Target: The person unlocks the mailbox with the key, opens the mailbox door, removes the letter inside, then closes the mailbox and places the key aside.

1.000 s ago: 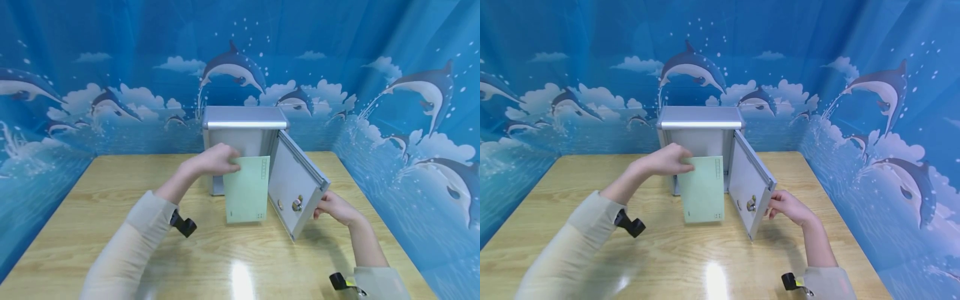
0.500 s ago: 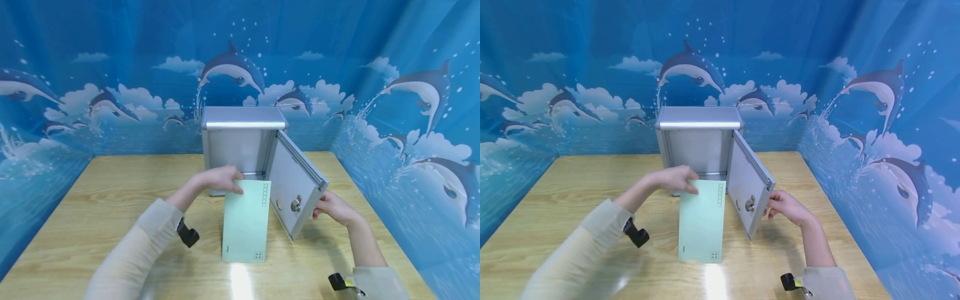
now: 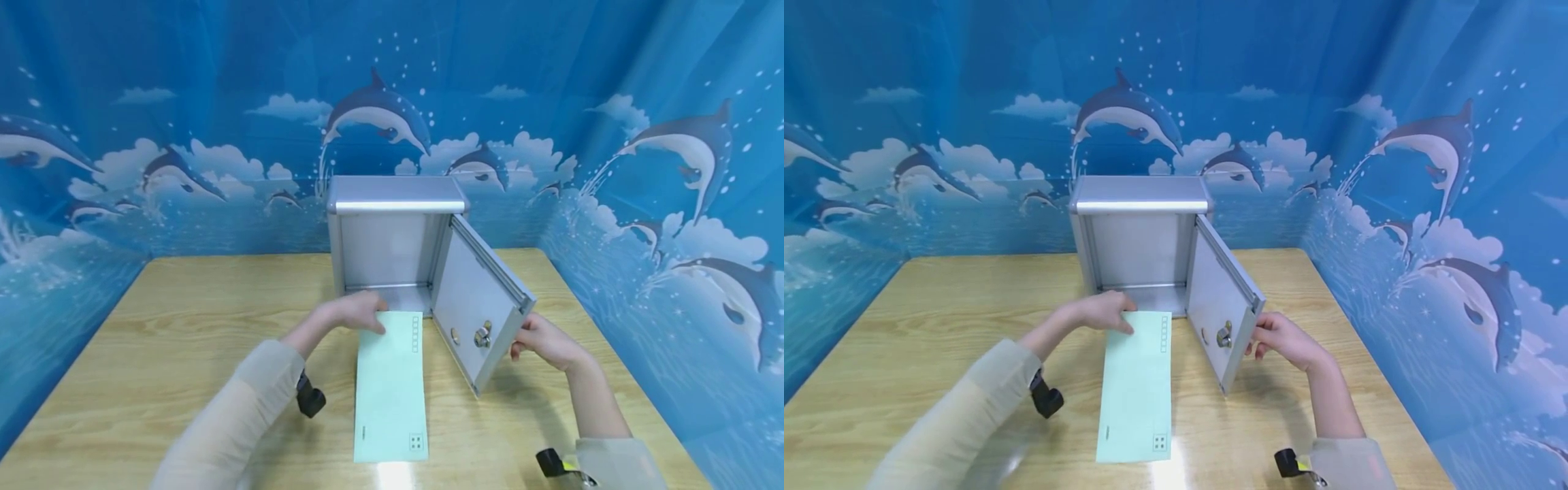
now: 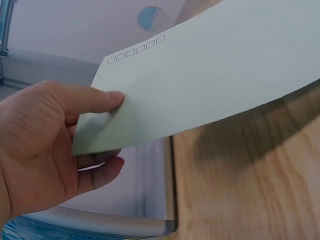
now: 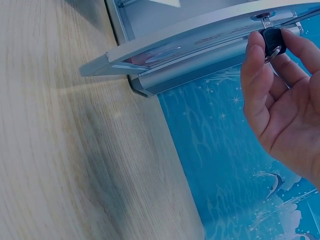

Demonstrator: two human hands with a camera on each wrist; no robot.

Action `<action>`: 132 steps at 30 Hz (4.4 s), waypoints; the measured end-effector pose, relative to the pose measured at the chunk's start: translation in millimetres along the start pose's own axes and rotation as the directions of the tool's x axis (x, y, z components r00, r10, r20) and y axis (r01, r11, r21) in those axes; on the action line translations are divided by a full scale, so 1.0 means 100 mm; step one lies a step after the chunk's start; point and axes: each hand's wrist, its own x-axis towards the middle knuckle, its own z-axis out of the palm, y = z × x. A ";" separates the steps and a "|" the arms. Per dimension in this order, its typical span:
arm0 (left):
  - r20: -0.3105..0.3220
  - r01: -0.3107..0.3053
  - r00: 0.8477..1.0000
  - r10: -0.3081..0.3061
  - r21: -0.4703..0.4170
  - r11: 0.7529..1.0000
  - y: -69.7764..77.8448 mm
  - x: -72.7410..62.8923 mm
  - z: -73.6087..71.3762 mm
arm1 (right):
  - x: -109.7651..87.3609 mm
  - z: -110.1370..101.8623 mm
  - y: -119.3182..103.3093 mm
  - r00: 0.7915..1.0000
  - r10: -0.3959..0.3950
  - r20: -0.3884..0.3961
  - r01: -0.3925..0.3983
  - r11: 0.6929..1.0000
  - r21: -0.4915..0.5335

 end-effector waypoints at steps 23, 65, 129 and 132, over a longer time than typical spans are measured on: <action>-0.141 0.189 0.978 -0.154 0.287 0.939 -0.07 0.15 0.40 | 0.00 0.02 -0.01 0.999 -0.040 0.006 0.040 0.999 -0.016; -0.658 -0.218 0.490 0.571 0.542 0.812 0.32 -0.46 -0.56 | 0.00 0.00 0.00 0.999 -0.038 0.016 0.039 0.999 -0.035; -0.634 -0.030 0.744 0.210 0.282 0.959 0.23 -0.75 -1.31 | 0.30 0.47 -0.26 0.983 0.059 0.176 -0.009 0.962 -0.272; -0.640 -0.031 0.740 0.209 0.278 0.960 0.24 -0.74 -1.31 | 0.34 0.51 -0.27 0.981 0.060 0.185 -0.004 0.958 -0.287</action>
